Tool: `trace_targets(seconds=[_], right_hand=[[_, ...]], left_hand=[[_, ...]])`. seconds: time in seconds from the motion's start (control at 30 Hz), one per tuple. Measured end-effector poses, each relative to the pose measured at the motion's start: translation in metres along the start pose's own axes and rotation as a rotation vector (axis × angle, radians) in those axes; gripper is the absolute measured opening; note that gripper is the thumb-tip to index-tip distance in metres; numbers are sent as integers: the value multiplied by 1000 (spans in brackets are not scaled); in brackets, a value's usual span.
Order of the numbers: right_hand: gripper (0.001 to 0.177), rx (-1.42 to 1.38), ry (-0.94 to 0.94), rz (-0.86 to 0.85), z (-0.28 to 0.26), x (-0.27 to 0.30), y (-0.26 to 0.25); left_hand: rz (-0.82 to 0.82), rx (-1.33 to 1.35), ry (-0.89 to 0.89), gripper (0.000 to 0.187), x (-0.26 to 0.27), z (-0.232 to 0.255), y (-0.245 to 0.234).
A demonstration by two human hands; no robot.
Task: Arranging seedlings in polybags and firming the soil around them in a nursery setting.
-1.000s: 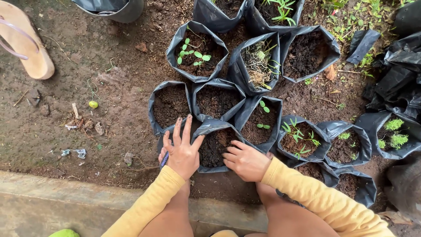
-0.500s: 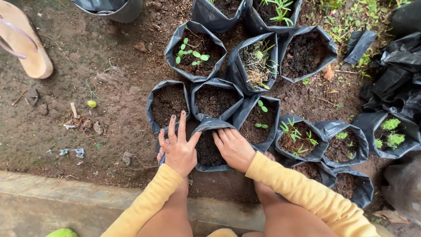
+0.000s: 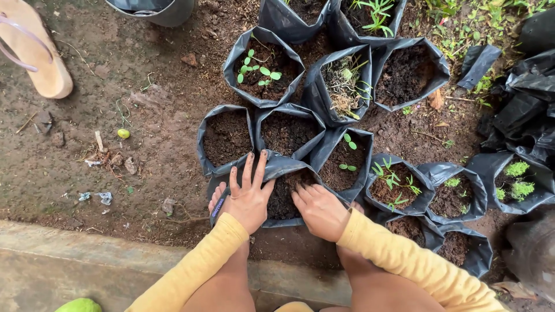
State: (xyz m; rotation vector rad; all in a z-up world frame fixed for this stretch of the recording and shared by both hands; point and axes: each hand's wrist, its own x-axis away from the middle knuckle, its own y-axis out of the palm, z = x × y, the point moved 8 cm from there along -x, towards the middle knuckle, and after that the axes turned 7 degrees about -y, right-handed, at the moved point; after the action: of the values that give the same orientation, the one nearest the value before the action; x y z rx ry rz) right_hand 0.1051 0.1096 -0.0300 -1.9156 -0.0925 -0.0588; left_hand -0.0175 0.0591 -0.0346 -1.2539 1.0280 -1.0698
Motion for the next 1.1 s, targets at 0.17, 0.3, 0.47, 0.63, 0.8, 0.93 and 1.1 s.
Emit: trace_targets(seconds=[0.17, 0.3, 0.47, 0.63, 0.8, 0.93, 1.1], right_hand=[[43, -50, -16, -28, -5, 0, -2], [36, -141, -25, -38, -6, 1, -9], [15, -76, -48, 317, -7, -4, -44], [30, -4, -67, 505, -11, -12, -75], [7, -82, -19, 368, -16, -10, -72], [5, -53, -4, 359, -13, -10, -80], [7, -61, -8, 394, -13, -11, -87]], left_hand=[[-80, 30, 40, 35, 5, 2, -2], [-128, 82, 99, 30, 8, 5, -4], [203, 176, 163, 16, 0, 4, -49], [306, 338, 265, 19, 10, 4, -40], [157, 515, 142, 14, -5, 7, -79], [106, 561, 93, 38, 2, 3, -59], [100, 461, 76, 40, 5, 1, -51]])
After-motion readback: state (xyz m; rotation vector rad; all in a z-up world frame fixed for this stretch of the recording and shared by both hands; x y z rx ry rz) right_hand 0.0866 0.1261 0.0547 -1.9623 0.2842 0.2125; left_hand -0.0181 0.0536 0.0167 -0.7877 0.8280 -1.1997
